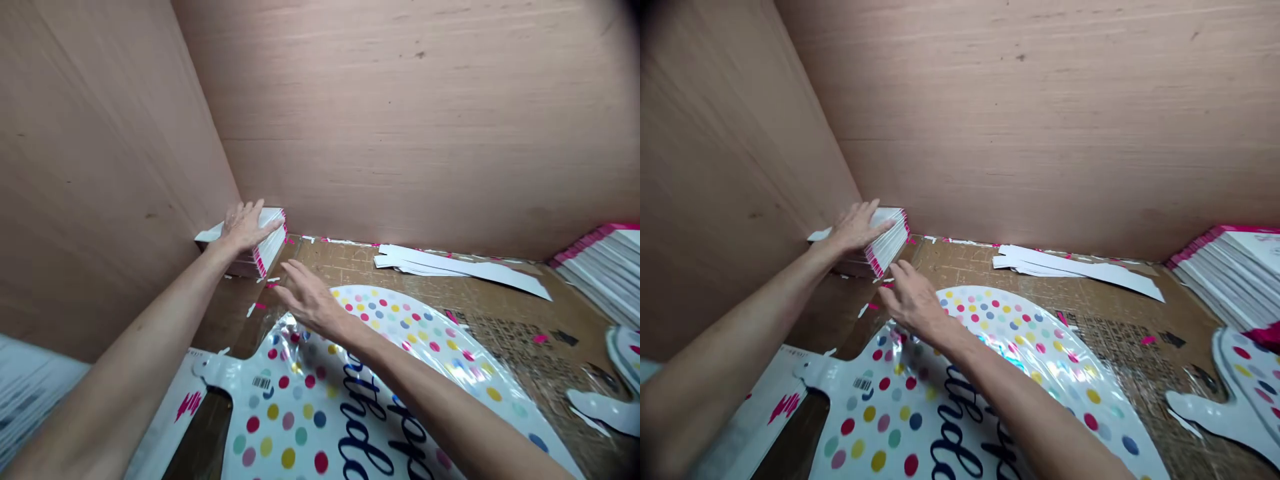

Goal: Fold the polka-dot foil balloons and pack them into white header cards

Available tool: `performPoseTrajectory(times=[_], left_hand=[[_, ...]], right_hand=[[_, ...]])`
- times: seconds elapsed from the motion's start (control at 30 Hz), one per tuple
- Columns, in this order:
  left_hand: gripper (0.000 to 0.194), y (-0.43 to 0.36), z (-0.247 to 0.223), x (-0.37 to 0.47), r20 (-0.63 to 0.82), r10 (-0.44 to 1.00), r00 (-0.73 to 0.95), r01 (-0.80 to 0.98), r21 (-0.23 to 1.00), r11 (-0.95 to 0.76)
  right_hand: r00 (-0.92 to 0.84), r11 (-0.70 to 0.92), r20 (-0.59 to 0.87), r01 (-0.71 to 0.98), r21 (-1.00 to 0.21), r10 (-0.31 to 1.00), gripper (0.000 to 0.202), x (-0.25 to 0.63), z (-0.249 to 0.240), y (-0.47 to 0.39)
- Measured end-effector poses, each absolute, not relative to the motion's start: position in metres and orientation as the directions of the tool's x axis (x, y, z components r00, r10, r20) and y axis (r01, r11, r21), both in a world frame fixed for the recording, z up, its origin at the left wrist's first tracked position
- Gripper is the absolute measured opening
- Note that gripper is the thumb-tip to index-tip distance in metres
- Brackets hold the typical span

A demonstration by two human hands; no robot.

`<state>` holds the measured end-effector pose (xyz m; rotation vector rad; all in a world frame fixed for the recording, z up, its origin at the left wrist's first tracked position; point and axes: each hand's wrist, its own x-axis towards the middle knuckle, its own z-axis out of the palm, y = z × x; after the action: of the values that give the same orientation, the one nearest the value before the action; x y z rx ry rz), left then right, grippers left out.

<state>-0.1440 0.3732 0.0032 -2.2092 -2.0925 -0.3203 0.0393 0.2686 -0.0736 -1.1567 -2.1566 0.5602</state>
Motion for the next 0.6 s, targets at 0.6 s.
performPoseTrajectory(times=[0.6], left_hand=[[0.035, 0.014, -0.094, -0.091, -0.109, 0.890, -0.442, 0.849, 0.270, 0.454]], right_hand=[[-0.543, 0.522, -0.129, 0.837, -0.165, 0.830, 0.023, -0.057, -0.063, 0.125]])
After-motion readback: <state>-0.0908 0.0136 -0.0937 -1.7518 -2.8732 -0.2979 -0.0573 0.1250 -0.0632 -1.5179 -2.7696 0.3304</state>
